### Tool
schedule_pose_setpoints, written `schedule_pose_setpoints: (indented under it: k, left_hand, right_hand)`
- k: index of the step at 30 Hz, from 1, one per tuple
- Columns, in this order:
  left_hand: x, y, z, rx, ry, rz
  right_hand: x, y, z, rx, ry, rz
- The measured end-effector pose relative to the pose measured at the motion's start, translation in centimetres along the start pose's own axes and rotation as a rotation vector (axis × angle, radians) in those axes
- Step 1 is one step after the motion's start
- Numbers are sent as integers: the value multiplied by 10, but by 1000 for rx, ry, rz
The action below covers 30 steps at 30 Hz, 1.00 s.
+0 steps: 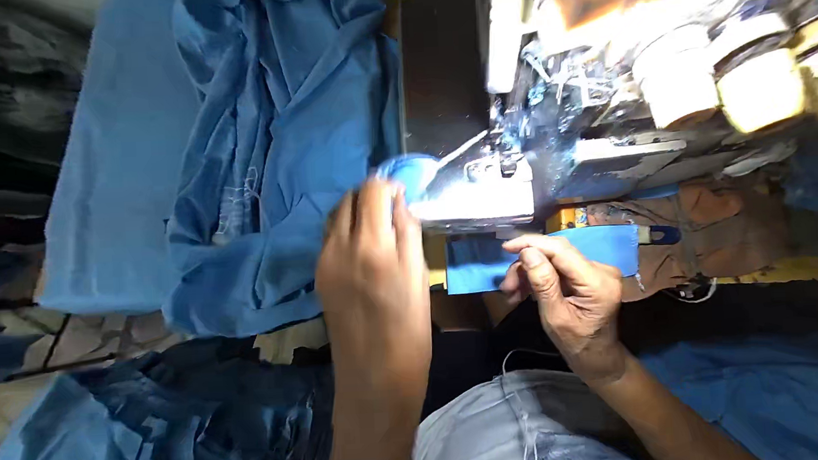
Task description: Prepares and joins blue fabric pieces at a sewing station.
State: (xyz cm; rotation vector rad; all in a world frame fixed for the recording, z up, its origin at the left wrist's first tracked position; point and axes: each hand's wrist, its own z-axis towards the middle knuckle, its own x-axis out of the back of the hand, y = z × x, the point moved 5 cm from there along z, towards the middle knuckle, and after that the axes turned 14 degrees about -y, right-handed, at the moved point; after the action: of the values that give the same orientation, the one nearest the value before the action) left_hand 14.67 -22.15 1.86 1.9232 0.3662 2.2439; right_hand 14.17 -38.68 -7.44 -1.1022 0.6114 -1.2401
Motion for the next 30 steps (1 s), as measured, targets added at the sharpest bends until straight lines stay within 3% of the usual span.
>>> schedule_pose_setpoints:
  k: [2,4,8,11,13,16,18,20,23,25,30]
  left_hand:
    - [-11,20,-40,-35,-56,-78]
    - [-42,53,-56,-179,-114,-274]
    - [-90,104,-41,-490,-136,-524]
    - [-77,105,-38,-543,-129,-636]
    - [-70,87,-38,-455,-33,-831]
    - [-65,64,-42,-297,-60,-1136]
    - [-56,51,-48,-252,-47,-1145]
    - [-40,36,-54,-234,-39,-1062]
    - [-13,16,-59,-268,15,-935]
    - [-2,13,-60,-285,22,-897]
    - [-12,29,-69,-302,40,-795]
  right_hand:
    - [-4,0,0,-188,-62,304]
    - [0,1,2,-331,-33,496]
    - [56,16,0,-426,394,372]
    - [84,-2,-7,-348,395,190]
    - [74,-22,-11,-184,322,107]
    - [44,-38,-12,32,242,136]
    - [37,-38,-9,77,183,165]
    - [40,-34,-7,73,73,32]
    - [48,-6,-15,-21,-52,-662]
    - [43,18,-22,-36,-150,-905]
    - [47,27,-27,53,-148,-926]
